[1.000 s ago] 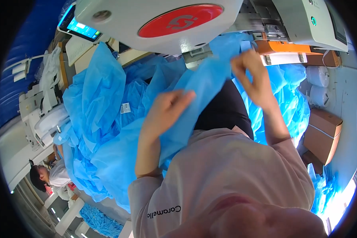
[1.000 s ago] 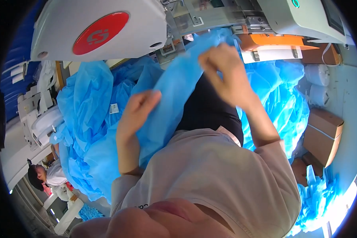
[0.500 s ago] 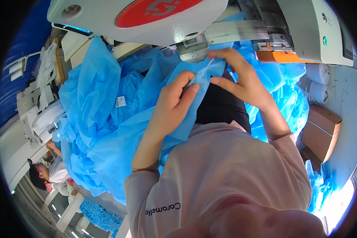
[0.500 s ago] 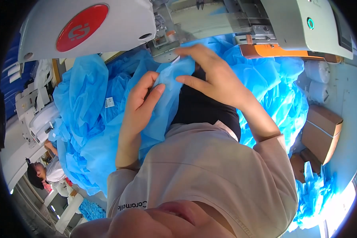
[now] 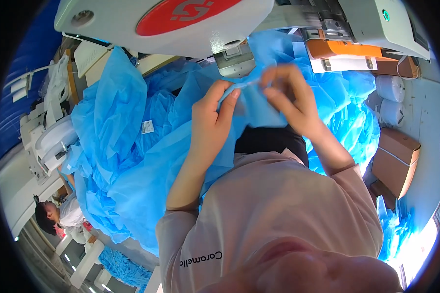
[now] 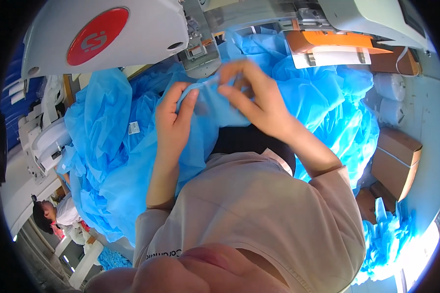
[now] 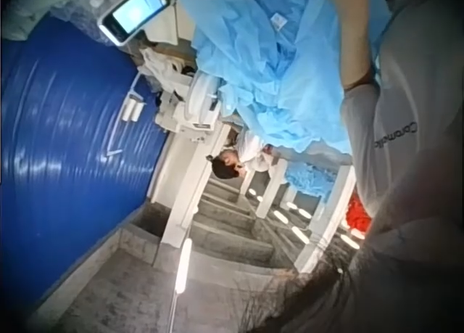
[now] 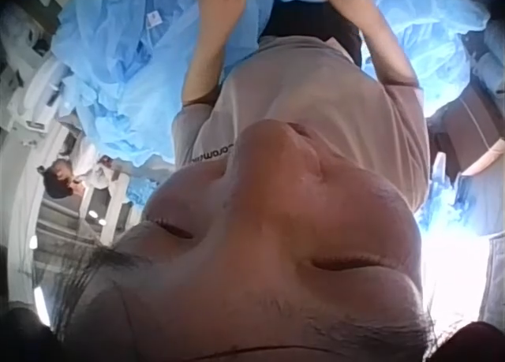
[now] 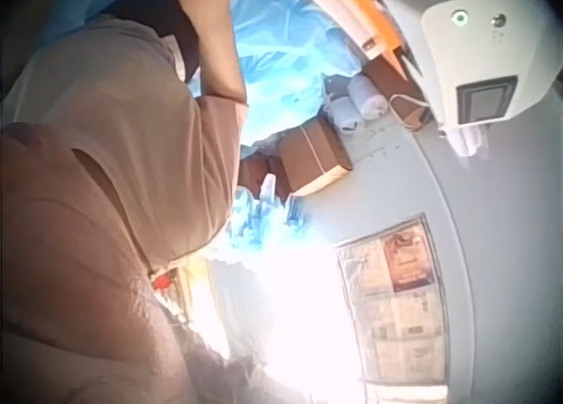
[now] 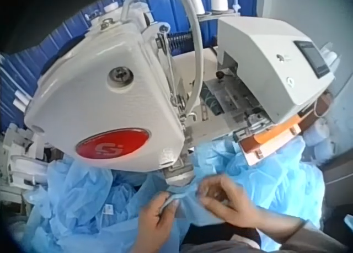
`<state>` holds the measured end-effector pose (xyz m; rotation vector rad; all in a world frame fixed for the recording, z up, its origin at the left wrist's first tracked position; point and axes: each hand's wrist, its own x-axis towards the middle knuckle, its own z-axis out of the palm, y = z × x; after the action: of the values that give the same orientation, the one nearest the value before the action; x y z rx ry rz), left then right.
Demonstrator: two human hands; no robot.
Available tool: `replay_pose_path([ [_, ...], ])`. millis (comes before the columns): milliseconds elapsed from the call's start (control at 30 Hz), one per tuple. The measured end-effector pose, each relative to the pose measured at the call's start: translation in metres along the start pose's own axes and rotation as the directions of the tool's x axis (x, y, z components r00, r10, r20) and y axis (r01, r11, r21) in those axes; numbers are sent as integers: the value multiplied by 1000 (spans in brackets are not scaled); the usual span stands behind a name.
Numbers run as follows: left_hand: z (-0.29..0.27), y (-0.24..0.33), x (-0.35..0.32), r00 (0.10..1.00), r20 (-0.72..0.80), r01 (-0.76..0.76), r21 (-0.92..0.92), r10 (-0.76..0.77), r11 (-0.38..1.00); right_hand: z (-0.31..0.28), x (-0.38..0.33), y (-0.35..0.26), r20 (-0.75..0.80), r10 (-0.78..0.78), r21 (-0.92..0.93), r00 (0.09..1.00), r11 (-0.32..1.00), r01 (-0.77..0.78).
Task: Arranging and smoothing out large pieces of blue fabric at a factory workstation.
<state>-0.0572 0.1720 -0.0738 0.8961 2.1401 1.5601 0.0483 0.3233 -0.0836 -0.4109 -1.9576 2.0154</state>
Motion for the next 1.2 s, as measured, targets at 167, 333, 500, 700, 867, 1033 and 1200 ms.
replay_pose_path([
  [167, -4, 8, -10, 966, 132, 234, -79, -223, 969, -2, 8, 12, 198, -177, -266, 964, 937, 227],
  [333, -7, 15, -4, 980, 162, 155, -232, -119, 960, -11, 23, 7, 425, -410, -360, 807, 742, 566],
  [500, -21, 37, -37, 810, 587, 206, -284, 0, 937, -16, 0, -14, 664, -422, 371, 617, 903, 218],
  [700, -12, -13, -91, 708, 468, -31, -728, 530, 685, -1, -55, -15, 831, 92, 389, 548, 609, -691],
  [867, -45, -46, -96, 993, 12, -109, -327, 120, 939, -115, -51, 3, -333, -109, 824, 937, 450, 345],
  [1033, -56, -14, -67, 894, 140, 422, 50, -425, 905, -136, -57, 33, -122, 510, -802, 851, 455, -387],
  [1200, -5, 9, -35, 877, 452, 95, 177, -166, 980, -33, -29, -8, 411, -429, -360, 804, 734, 576],
])
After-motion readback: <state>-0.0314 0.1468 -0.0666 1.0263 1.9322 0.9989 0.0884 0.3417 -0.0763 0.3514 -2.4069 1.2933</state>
